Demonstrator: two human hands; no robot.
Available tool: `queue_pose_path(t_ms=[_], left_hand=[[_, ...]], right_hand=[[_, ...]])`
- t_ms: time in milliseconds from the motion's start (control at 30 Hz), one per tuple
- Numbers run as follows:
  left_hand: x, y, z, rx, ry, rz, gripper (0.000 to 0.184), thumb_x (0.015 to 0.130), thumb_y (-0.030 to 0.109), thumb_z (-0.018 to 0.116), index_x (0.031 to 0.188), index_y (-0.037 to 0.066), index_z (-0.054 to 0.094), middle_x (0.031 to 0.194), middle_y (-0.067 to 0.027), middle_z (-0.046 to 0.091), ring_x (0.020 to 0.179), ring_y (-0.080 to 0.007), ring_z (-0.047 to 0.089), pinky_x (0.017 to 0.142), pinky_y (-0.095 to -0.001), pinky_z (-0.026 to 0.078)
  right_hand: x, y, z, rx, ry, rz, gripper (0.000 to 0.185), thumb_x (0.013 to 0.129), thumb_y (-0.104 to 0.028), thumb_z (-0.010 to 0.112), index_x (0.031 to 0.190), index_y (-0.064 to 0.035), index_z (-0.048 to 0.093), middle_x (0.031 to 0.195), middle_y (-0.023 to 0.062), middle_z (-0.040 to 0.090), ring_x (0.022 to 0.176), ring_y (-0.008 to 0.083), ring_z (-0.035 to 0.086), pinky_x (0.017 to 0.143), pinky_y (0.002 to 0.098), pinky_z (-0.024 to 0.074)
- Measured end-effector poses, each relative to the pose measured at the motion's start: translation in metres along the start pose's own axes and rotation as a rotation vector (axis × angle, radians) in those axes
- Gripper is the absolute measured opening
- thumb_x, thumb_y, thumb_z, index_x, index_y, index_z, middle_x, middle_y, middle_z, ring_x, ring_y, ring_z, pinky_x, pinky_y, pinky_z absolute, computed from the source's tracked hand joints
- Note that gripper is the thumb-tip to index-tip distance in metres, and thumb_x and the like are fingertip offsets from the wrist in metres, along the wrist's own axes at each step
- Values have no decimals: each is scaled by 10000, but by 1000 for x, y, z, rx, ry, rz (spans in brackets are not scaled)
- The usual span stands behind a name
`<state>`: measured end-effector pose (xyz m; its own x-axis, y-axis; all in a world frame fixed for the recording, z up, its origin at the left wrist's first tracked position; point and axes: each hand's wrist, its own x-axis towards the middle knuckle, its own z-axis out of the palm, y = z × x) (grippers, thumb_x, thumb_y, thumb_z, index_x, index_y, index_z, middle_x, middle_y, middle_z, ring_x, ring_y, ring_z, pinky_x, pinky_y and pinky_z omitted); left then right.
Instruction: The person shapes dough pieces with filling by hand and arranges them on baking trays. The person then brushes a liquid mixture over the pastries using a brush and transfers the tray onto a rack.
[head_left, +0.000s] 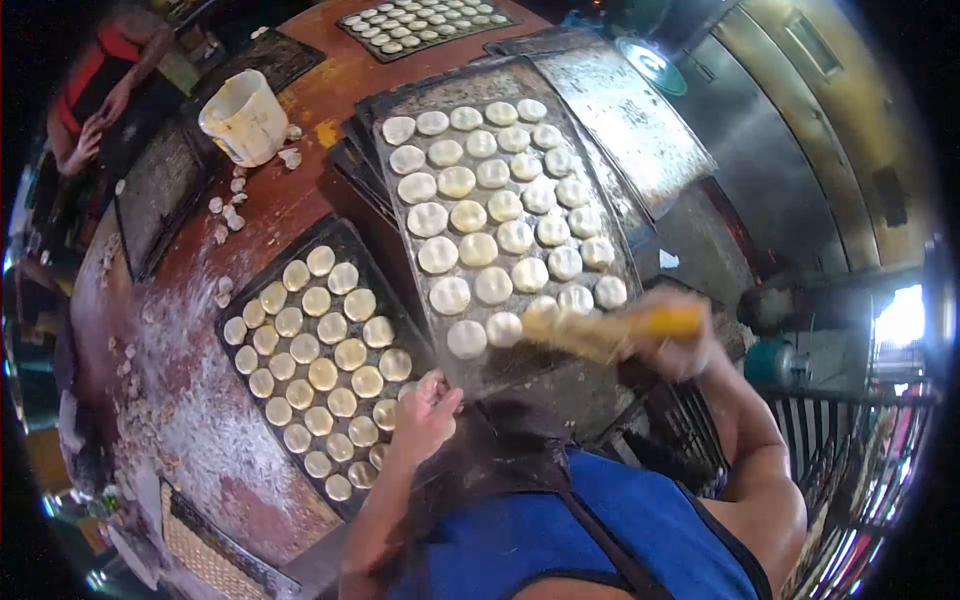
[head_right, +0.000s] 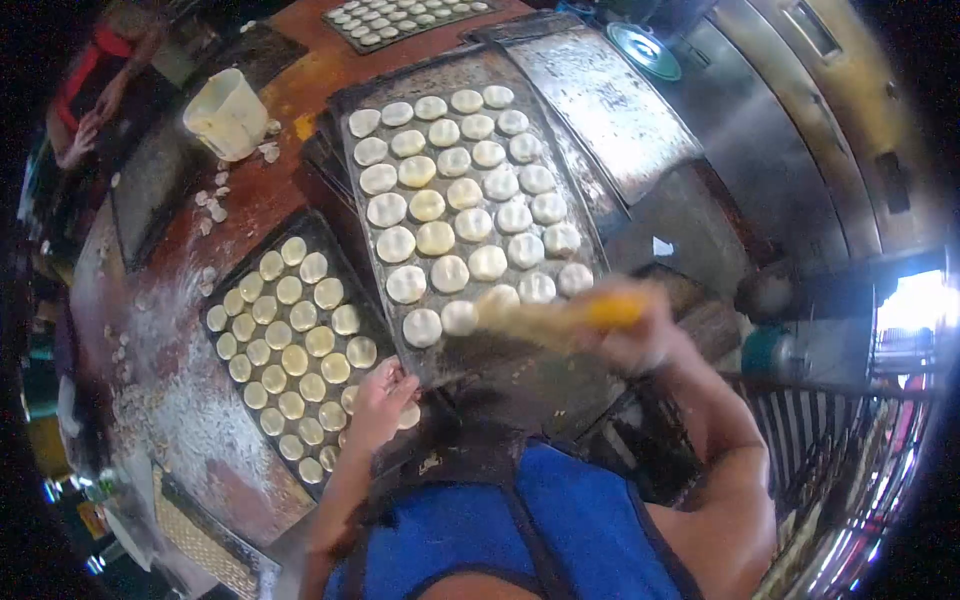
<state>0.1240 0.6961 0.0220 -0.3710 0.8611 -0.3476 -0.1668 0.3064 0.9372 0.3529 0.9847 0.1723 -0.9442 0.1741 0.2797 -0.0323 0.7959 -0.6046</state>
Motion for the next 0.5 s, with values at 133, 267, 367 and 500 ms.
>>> queue_pose_path(t_ms=[133, 267, 367, 500], left_hand=[[5, -14, 18, -28, -91, 66, 206, 942, 110, 590, 1101, -20, 582, 900, -30, 630, 771, -90, 602, 687, -249, 521], [7, -40, 30, 100, -7, 285, 176, 903, 138, 621, 1003, -6, 604, 798, -115, 653, 717, -195, 653, 655, -321, 496], [7, -25, 24, -74, -97, 90, 270, 898, 132, 636, 1111, -24, 581, 842, -89, 665, 734, -160, 644, 664, -286, 501], [-7, 0, 14, -75, -21, 54, 294, 883, 186, 656, 1087, -17, 598, 827, -84, 674, 685, -142, 624, 649, -280, 497]], right_hand=[[9, -11, 11, -92, 461, 547, 170, 927, -182, 621, 978, -22, 647, 842, 37, 671, 741, 139, 644, 640, 280, 530], [94, -89, 108, -48, 191, 572, 289, 847, -186, 670, 1094, -41, 630, 861, 40, 677, 778, 130, 638, 687, 293, 531], [115, -72, 140, -114, 269, 500, 301, 788, -218, 717, 1014, -27, 659, 833, 64, 694, 732, 123, 641, 644, 294, 529], [88, 63, 20, 117, 726, 512, 182, 820, -179, 638, 848, -7, 689, 665, 68, 655, 621, 121, 620, 569, 300, 511]])
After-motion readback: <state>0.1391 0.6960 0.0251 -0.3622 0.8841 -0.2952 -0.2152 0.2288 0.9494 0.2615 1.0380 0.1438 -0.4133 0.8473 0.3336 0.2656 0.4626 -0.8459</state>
